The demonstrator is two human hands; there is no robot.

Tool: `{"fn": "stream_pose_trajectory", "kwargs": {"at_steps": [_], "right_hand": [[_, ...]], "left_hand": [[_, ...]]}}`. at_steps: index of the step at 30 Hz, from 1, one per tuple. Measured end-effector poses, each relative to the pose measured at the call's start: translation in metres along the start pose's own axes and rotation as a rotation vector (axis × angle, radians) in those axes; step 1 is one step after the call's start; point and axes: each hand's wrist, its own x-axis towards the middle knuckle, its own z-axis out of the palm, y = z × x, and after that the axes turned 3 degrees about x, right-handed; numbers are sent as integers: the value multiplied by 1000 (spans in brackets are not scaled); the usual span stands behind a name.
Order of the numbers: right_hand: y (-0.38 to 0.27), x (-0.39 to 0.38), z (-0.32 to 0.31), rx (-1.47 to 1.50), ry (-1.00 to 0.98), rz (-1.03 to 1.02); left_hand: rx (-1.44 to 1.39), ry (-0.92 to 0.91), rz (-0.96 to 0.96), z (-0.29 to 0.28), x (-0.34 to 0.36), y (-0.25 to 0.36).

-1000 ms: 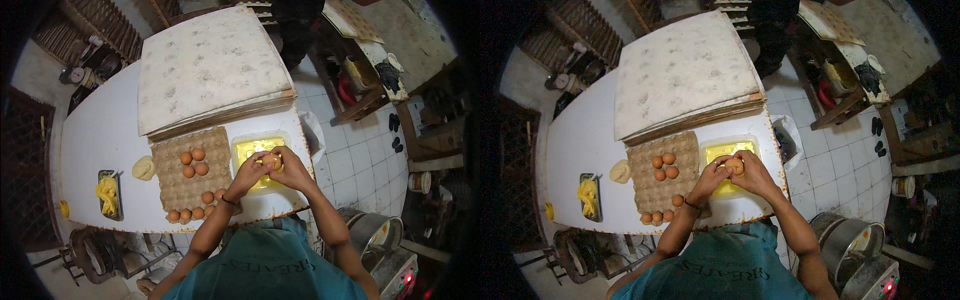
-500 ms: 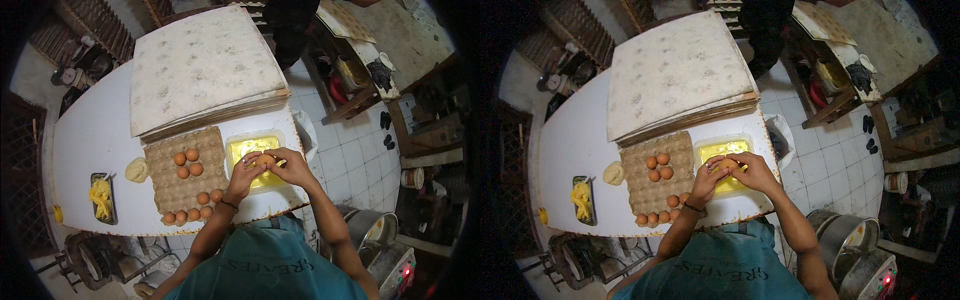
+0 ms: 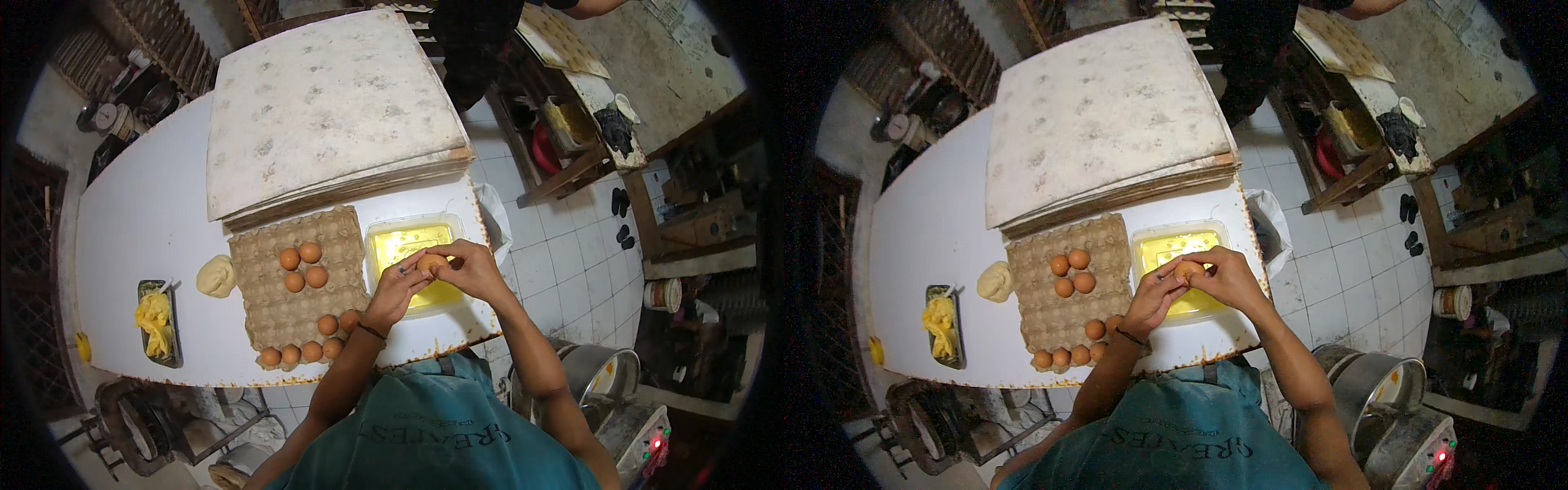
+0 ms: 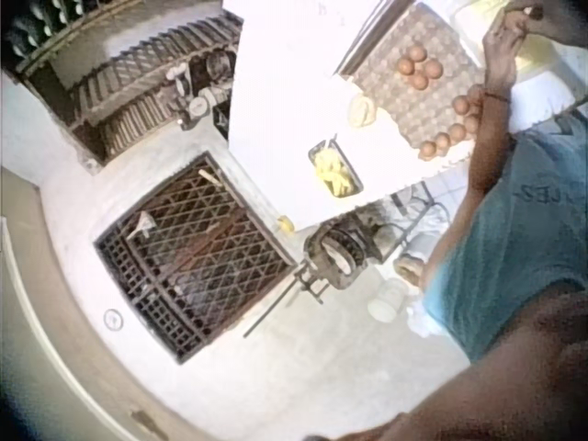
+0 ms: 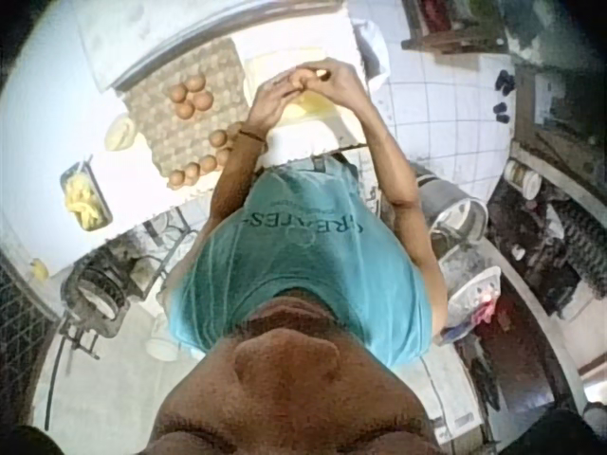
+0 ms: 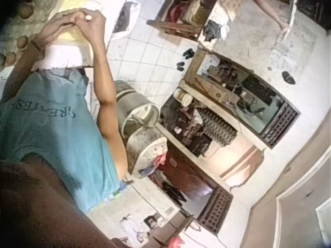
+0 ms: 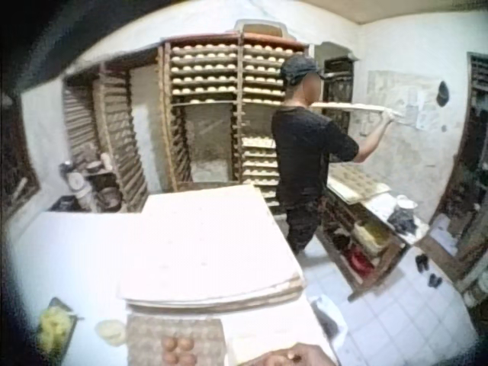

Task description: The person measures flour onto a scale using a spoon, retrieves a tray of eggs and a container of liquid, and سپس breaks the eggs into the liquid one by one by hand, discarding the shells into a bin.

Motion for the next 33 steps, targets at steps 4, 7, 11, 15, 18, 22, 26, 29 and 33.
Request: {"fn": "stream_pose_trajectory", "kwargs": {"at_steps": [4, 7, 11, 15, 18, 22, 26, 29, 33], "right_hand": [[0, 3, -2, 16, -9, 34], [5, 6, -4, 20, -25, 51], [13, 8, -4, -20, -38, 119], [11, 9, -9, 108, -58, 189], [13, 10, -10, 213, -79, 222], [12, 8, -15, 335, -99, 178], [6, 5, -20, 404, -110, 180], [4, 2, -25, 407, -89, 175], [14, -4, -24, 551, -39, 214]], "left_hand": [[-41, -9, -43, 1, 0, 2], [-50, -21, -43, -1, 1, 1], [-42, -32, -44, -1, 2, 0], [-100, -31, -45, 1, 1, 4], [-137, -38, -35, -1, 3, 3], [-186, -72, -20, 6, 2, 9], [-201, -120, 4, 8, 0, 13], [-199, -123, 18, 7, 1, 12], [-150, -104, 16, 15, -2, 20]]}}
